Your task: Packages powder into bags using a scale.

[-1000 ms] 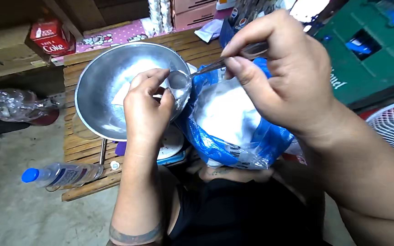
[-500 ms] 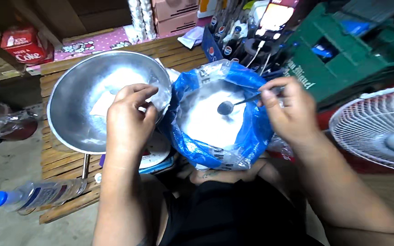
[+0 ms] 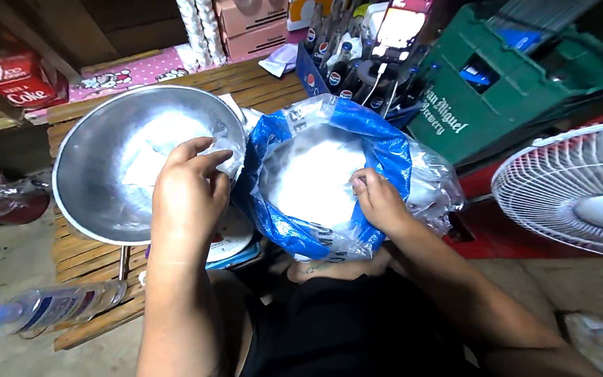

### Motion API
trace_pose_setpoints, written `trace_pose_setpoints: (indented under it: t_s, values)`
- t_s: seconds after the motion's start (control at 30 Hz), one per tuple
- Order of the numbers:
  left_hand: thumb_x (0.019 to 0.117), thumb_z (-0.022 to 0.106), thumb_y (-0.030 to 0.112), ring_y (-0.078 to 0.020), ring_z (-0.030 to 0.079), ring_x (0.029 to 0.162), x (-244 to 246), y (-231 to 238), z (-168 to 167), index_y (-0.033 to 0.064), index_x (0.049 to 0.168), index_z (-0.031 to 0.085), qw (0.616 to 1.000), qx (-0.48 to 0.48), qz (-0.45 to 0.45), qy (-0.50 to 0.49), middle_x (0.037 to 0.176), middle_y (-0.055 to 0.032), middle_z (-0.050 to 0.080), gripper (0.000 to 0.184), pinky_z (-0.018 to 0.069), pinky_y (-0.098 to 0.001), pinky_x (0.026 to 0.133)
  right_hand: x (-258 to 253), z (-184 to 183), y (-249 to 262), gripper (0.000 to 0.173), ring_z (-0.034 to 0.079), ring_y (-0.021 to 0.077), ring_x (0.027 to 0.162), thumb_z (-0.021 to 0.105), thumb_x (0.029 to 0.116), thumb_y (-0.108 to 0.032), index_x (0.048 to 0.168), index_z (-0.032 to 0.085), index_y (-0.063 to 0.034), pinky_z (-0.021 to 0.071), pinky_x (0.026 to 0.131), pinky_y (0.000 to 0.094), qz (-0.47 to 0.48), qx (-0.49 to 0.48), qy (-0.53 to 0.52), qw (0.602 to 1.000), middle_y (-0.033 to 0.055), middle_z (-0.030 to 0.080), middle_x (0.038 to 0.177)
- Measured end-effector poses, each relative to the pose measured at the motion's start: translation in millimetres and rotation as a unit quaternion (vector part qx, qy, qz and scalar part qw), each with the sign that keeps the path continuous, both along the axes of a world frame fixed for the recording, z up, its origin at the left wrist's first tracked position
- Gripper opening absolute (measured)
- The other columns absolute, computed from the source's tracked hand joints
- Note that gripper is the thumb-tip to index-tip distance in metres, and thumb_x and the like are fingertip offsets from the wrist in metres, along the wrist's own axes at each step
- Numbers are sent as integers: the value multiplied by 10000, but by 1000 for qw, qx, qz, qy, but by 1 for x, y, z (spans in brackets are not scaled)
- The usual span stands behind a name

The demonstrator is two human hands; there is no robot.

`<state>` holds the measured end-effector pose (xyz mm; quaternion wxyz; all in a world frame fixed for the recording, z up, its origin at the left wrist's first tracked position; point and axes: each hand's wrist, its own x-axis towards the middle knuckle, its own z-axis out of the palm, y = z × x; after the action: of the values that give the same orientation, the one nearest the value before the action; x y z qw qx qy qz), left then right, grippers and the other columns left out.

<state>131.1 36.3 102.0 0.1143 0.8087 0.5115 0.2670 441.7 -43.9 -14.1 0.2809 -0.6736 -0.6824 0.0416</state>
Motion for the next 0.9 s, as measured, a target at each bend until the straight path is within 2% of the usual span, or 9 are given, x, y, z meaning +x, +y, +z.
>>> trace_pose_setpoints:
  t_s: [0.13,0.17,0.3,0.33,0.43,0.57,0.77,0.9]
  values:
    - [967,557,13,-309,677,1060,2,-1,3,39,1193,747,1000,-8,5,-7,1370,-200,621,296,541,-463,885,-1,-1,-2,317,686,356,851,385,1091,-178,1171,585,55,561,804,553,-5,-12,28,1000,185,668,893]
    - [965,556,13,-305,680,1069,1,-1,3,32,1204,741,1000,-6,4,-9,1359,-203,628,302,544,-450,894,-2,-2,-3,329,686,354,843,376,1096,-185,1182,576,62,562,796,550,-4,-8,28,1000,189,668,893]
    - [959,538,18,-207,684,885,-2,2,3,32,1241,723,1000,4,-5,-23,1314,-168,654,338,556,-337,747,-3,-5,-4,352,671,349,797,352,1108,-207,1194,548,72,560,757,541,-5,11,26,1000,194,651,858]
    - [961,529,16,-190,682,873,-4,3,3,34,1241,723,1000,5,-6,-29,1311,-160,657,341,553,-320,737,-4,-5,-3,354,671,342,793,355,1109,-212,1191,551,71,559,753,533,-7,15,29,999,189,650,851]
    - [952,515,11,-168,685,918,-7,5,4,56,1220,736,999,10,3,-51,1305,-136,666,350,550,-296,748,-6,-5,-3,352,666,326,782,357,1112,-207,1200,549,75,559,749,520,-14,16,41,999,178,644,838]
    - [946,515,21,-149,685,1014,-17,7,10,87,1201,748,996,6,20,-87,1283,-106,686,351,550,-287,821,-5,-9,-3,344,670,369,767,346,1116,-197,1243,515,74,558,729,574,-23,-3,43,999,193,647,857]
    - [947,527,53,-149,655,1064,-42,16,37,92,1216,739,990,-18,68,-124,1285,-95,681,345,504,-364,930,0,-14,-5,334,672,397,788,358,1114,-204,1250,526,51,545,734,605,-27,-12,47,998,195,651,850]
    - [970,564,113,-176,652,1122,-65,28,71,130,1244,730,989,-28,119,-87,1260,-86,699,322,483,-434,985,1,-16,-6,339,674,407,810,359,1114,-203,1252,534,52,541,757,617,-20,-16,54,998,203,654,861]
